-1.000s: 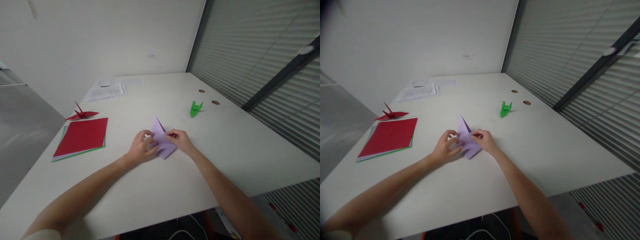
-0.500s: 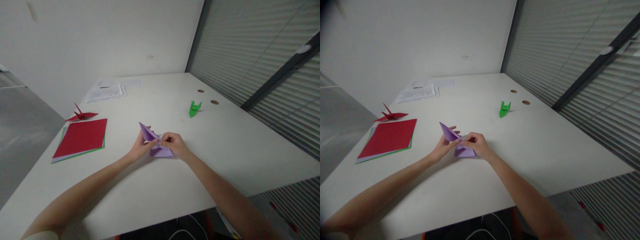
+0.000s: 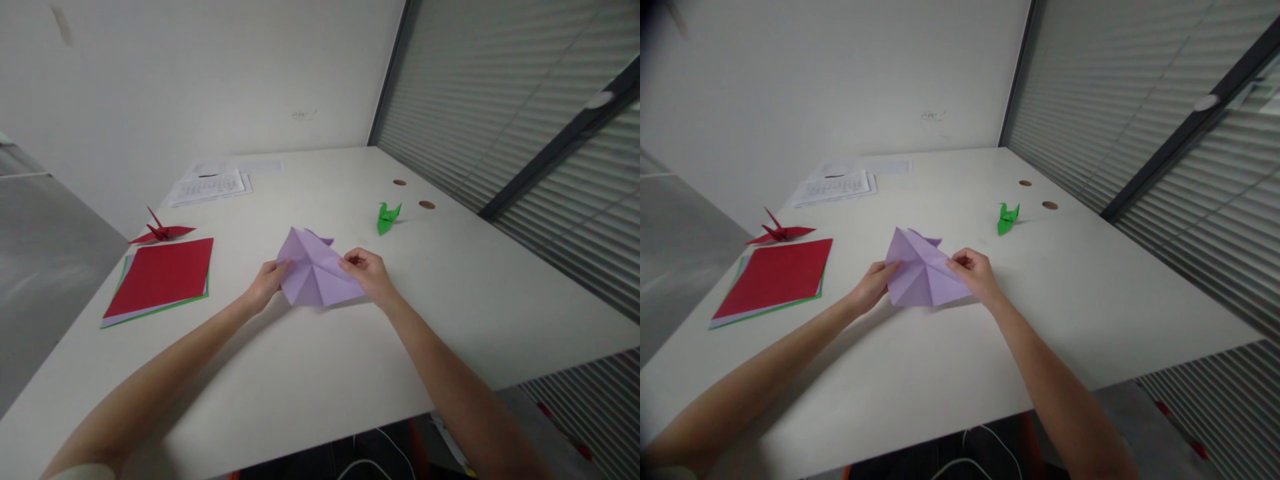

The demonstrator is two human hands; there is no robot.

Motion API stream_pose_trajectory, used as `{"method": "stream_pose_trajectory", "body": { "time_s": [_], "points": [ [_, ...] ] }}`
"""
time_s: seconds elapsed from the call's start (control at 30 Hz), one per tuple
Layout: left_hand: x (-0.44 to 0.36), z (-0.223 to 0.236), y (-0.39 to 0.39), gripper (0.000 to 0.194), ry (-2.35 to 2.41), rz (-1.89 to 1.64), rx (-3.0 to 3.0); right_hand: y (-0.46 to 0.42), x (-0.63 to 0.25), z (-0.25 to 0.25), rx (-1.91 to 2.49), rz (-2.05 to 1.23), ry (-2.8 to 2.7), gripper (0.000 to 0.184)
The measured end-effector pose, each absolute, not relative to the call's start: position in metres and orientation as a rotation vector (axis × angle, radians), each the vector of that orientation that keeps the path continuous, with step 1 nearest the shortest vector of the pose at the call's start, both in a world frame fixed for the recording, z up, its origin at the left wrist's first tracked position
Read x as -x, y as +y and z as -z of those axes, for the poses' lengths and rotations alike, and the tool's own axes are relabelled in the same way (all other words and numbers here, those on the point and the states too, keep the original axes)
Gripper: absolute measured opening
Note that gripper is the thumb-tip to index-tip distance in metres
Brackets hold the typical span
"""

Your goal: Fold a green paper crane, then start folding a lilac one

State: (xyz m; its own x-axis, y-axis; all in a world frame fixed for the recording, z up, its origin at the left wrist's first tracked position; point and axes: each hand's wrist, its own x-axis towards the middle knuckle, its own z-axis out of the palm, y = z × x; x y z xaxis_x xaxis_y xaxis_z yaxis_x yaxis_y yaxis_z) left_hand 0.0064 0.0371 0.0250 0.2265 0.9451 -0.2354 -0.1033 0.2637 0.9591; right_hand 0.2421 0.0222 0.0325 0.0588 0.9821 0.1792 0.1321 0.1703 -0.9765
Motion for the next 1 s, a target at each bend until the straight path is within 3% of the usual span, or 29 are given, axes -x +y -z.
{"method": "stream_pose_trajectory", "body": {
  "time_s": [0.3, 0.53, 1.0],
  "points": [
    [0.008, -0.027, 0.052, 0.046, 0.932, -0.922, -1.0, 0.036, -0.265, -0.026, 1.24, -1.036, -0.986, 0.039],
    [0.01, -0.025, 0.05, 0.054, 0.885, -0.822, -1.044, 0.031, -0.261, -0.024, 1.213, -1.2, -1.083, 0.044],
    [0.016, -0.027, 0.053, 0.026, 0.81, -0.775, -0.878, 0.031, -0.262, -0.019, 1.162, -1.416, -0.917, 0.039]
  ]
}}
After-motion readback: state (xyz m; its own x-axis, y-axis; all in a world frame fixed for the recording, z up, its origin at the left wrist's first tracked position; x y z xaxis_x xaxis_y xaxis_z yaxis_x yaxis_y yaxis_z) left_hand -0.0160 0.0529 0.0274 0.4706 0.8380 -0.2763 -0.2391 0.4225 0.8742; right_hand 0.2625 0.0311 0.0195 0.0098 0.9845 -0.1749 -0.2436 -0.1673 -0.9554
